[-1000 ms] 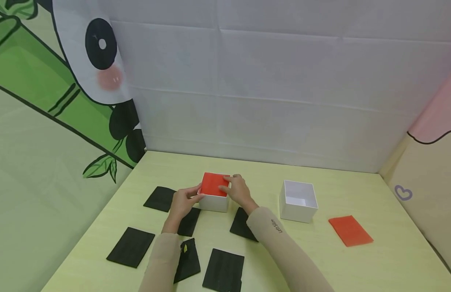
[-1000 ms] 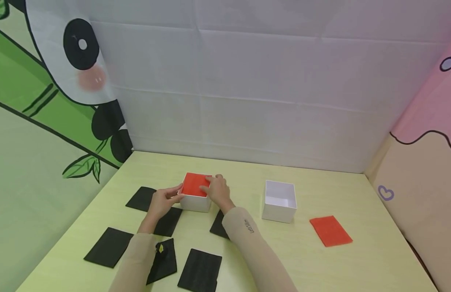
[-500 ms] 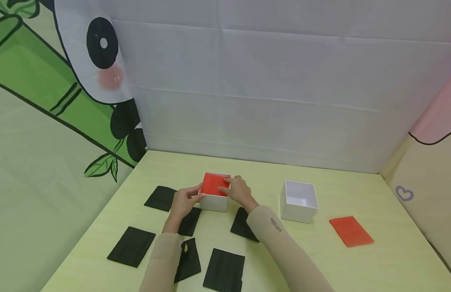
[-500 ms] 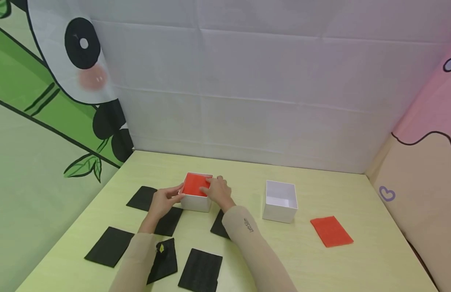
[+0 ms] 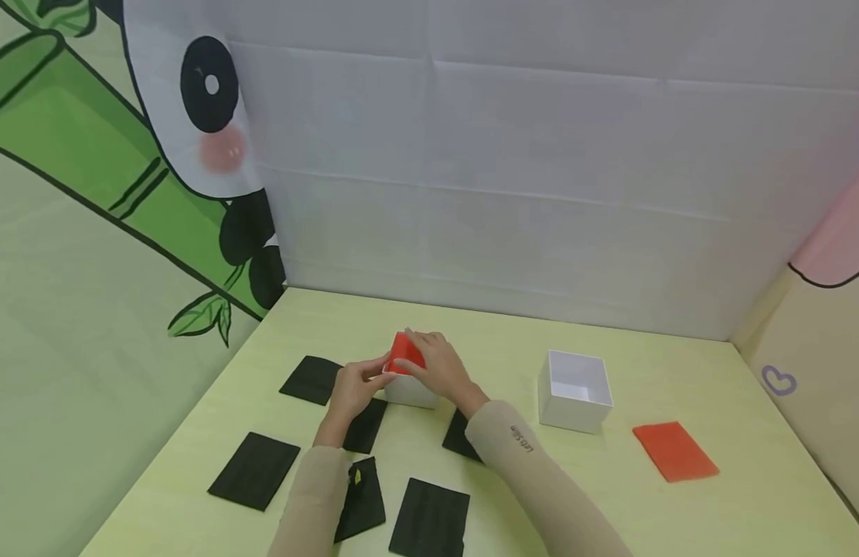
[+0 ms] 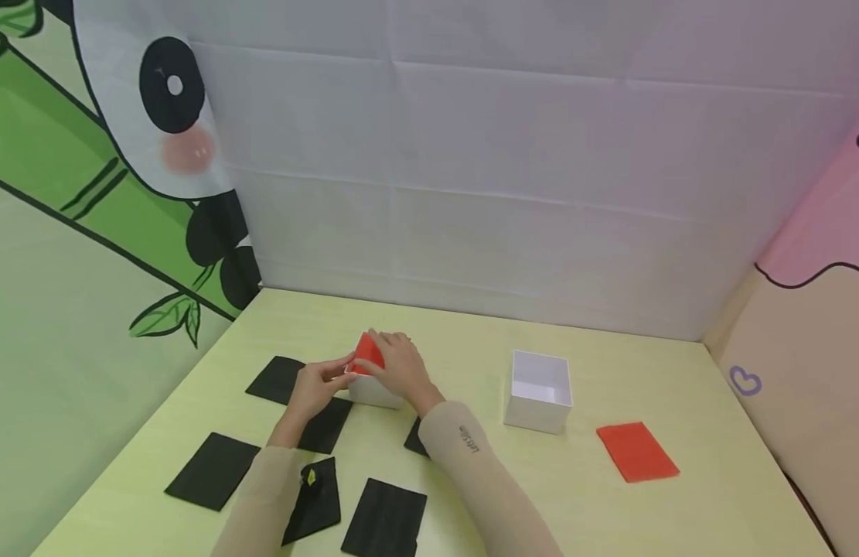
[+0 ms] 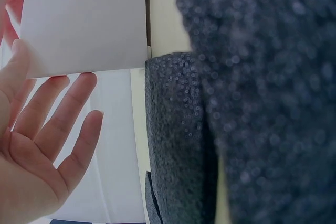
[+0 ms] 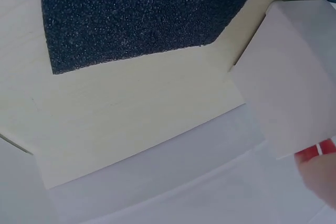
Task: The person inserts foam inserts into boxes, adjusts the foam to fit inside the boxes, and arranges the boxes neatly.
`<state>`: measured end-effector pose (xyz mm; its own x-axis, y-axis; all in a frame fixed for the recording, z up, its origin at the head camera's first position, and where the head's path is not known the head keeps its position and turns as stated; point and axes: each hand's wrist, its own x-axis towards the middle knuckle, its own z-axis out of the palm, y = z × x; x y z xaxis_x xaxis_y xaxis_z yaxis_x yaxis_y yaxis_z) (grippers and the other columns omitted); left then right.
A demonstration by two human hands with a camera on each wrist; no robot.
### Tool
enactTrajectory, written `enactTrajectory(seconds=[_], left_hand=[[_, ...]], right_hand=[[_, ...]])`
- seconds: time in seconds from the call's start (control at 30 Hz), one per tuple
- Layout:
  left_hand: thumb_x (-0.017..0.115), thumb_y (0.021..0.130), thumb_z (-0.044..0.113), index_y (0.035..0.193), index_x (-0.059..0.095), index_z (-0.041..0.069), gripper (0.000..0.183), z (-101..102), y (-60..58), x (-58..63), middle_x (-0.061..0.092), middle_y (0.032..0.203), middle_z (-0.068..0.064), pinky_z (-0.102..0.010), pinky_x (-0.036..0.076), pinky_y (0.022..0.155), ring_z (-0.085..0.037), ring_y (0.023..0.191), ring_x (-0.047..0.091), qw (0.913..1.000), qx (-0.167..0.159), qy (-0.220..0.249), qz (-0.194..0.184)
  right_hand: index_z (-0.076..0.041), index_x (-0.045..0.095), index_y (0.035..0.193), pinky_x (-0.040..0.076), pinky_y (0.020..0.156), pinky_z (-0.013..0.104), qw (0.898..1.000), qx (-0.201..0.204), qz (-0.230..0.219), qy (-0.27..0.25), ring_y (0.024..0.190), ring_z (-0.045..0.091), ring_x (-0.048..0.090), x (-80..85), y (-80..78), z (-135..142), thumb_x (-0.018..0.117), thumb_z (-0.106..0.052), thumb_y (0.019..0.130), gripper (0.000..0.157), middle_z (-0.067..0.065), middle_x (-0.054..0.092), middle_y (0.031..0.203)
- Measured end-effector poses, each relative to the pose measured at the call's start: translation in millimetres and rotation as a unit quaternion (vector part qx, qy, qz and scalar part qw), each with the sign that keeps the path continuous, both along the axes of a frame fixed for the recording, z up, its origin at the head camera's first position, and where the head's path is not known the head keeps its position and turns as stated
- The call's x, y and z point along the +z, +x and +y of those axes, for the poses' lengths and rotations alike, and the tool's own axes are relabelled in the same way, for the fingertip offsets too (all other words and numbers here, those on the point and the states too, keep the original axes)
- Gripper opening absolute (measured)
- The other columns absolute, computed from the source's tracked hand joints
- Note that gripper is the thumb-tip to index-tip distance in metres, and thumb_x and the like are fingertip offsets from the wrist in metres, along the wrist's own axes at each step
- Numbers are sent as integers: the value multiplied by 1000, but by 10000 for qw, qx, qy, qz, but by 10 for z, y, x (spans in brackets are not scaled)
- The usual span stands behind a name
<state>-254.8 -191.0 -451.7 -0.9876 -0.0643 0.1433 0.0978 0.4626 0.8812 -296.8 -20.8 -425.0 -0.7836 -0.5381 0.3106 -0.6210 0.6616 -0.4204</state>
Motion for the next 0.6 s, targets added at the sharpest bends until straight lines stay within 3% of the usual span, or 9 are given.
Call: enactTrajectory(seconds=[0.1, 0.27, 0.6], left_hand=[[70, 75, 23, 119, 59, 10, 47, 0, -10, -12, 58, 114, -13, -33, 50, 71, -27, 96, 60, 10000, -32, 4, 28], [68, 77, 19, 120, 58, 7, 46, 18, -6, -13, 59, 111, -16, -34, 51, 71, -27, 90, 62, 9999, -45, -57, 81], [68, 74, 21, 119, 58, 9, 48, 7, 7, -2, 60, 110, -16, -35, 51, 71, -29, 94, 60, 9997, 13, -203, 114]], right_hand=[[-8, 38, 136, 40, 90, 40, 9992, 283, -90, 278, 119, 26, 39, -9, 18, -10, 55, -42, 86, 64, 10, 44, 132], [-10, 37, 137, 36, 94, 40, 9957, 389, 202, 821, 124, 27, 35, -40, 11, -39, 55, -49, 83, 69, 12, 39, 136], [-12, 34, 139, 35, 95, 41, 9935, 409, 215, 1040, 124, 27, 34, -42, -4, -83, 52, -55, 81, 74, 12, 36, 138]])
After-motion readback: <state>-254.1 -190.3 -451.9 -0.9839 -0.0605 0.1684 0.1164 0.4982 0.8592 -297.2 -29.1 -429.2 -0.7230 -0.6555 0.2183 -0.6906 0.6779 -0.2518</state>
